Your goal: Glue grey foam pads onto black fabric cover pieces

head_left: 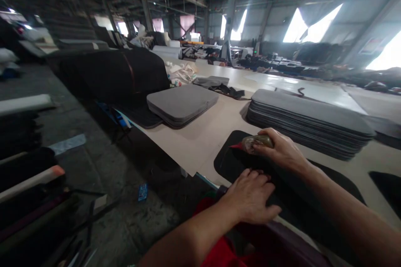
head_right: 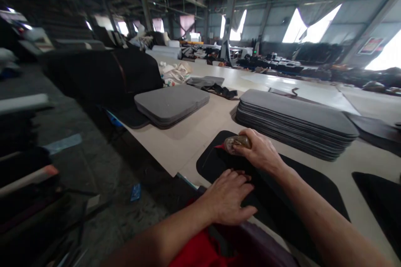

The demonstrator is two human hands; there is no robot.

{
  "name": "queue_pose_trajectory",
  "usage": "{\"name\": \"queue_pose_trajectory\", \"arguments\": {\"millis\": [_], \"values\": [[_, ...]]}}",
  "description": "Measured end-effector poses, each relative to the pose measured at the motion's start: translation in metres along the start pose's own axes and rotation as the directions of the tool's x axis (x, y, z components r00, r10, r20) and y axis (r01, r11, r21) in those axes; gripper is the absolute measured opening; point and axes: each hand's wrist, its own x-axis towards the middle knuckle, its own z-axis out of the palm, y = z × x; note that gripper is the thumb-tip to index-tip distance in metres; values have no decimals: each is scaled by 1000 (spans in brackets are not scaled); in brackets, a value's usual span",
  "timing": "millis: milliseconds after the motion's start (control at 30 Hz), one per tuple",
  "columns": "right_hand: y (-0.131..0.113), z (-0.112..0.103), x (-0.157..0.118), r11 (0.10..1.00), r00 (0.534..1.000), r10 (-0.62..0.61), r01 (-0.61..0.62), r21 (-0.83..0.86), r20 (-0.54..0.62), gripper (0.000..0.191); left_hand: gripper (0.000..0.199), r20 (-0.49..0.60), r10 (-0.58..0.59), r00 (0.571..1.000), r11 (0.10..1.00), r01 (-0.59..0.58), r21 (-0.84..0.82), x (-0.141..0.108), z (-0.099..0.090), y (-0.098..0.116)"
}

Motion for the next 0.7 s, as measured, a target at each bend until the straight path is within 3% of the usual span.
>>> {"name": "queue_pose_trajectory", "arguments": {"millis": [233, 400, 700], "values": [[29, 5, 34, 990, 997, 68, -71, -122, -28, 34, 48, 20, -5, 1000, 999, 6, -33, 0, -1, 0], [35, 3, 51, 984, 995, 99, -103, -147, -33, 32, 49, 48, -17, 999, 998, 20, -57, 1, 0, -1], [48, -28, 55, 964, 984, 173, -163, -209, 30, 30, 50, 27, -40, 999, 997, 42, -68, -1, 3, -2]]}}
